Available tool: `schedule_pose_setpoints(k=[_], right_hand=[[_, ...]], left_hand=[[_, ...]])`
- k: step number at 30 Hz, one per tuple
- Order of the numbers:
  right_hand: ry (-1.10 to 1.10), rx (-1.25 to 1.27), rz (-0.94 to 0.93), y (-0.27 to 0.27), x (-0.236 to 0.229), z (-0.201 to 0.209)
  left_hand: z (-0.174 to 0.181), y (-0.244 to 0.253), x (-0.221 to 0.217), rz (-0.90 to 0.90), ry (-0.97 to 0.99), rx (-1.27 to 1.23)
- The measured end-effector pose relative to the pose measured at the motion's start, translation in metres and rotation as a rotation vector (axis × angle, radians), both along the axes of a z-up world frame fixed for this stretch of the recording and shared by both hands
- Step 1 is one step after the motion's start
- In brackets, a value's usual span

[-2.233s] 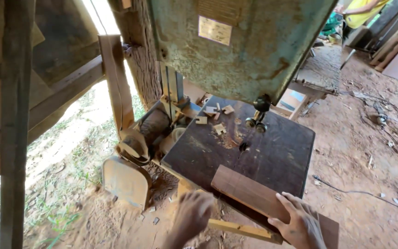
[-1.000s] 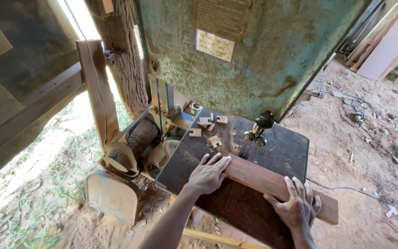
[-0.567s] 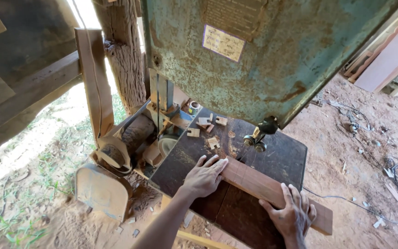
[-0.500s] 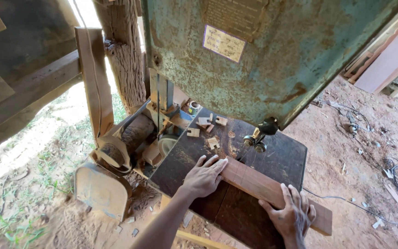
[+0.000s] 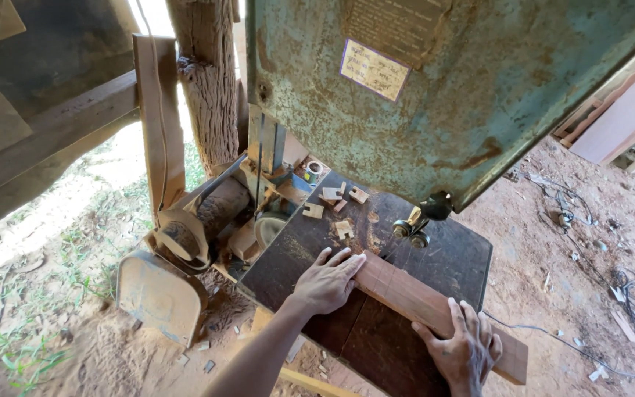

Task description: Use a band saw to precisely cut wooden planks.

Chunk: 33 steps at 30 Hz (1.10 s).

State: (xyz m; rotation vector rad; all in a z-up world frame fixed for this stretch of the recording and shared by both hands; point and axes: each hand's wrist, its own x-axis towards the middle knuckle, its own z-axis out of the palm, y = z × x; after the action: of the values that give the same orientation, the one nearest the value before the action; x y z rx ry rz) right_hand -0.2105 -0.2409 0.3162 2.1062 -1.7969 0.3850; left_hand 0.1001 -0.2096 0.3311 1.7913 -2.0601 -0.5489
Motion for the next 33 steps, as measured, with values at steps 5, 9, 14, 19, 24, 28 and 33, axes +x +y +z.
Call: schedule_pose_setpoints(k=[5, 9, 14, 19, 24, 28, 33], right_hand=[[0.024, 0.014, -0.021, 0.0, 0.0, 0.0], [-0.004, -0.004, 0.001, -0.002, -0.003, -0.001], [-0.001, 0.016, -0.023, -0.004, -0.002, -0.002], [0.046, 0.032, -0.055, -0.007, -0.002, -0.002], [-0.006, -0.006, -0.025, -0.004, -0.001, -0.001], [-0.006, 0.006, -0.019, -0.004, 0.001, 0.006], [-0.017, -0.005, -0.012, -0.003, 0.002, 0.004]], left_hand=[[0.0, 0.001, 0.0, 0.004, 0.006, 0.002], [-0.005, -0.002, -0.001, 0.001, 0.004, -0.007], [0.005, 0.0, 0.0, 0.005, -0.001, 0.01], [0.001, 0.0, 0.001, 0.008, 0.014, -0.01], [-0.002, -0.001, 0.0, 0.014, 0.026, -0.03], [-0.002, 0.0, 0.0, 0.019, 0.031, -0.029], [-0.004, 0.002, 0.0, 0.026, 0.038, -0.062]])
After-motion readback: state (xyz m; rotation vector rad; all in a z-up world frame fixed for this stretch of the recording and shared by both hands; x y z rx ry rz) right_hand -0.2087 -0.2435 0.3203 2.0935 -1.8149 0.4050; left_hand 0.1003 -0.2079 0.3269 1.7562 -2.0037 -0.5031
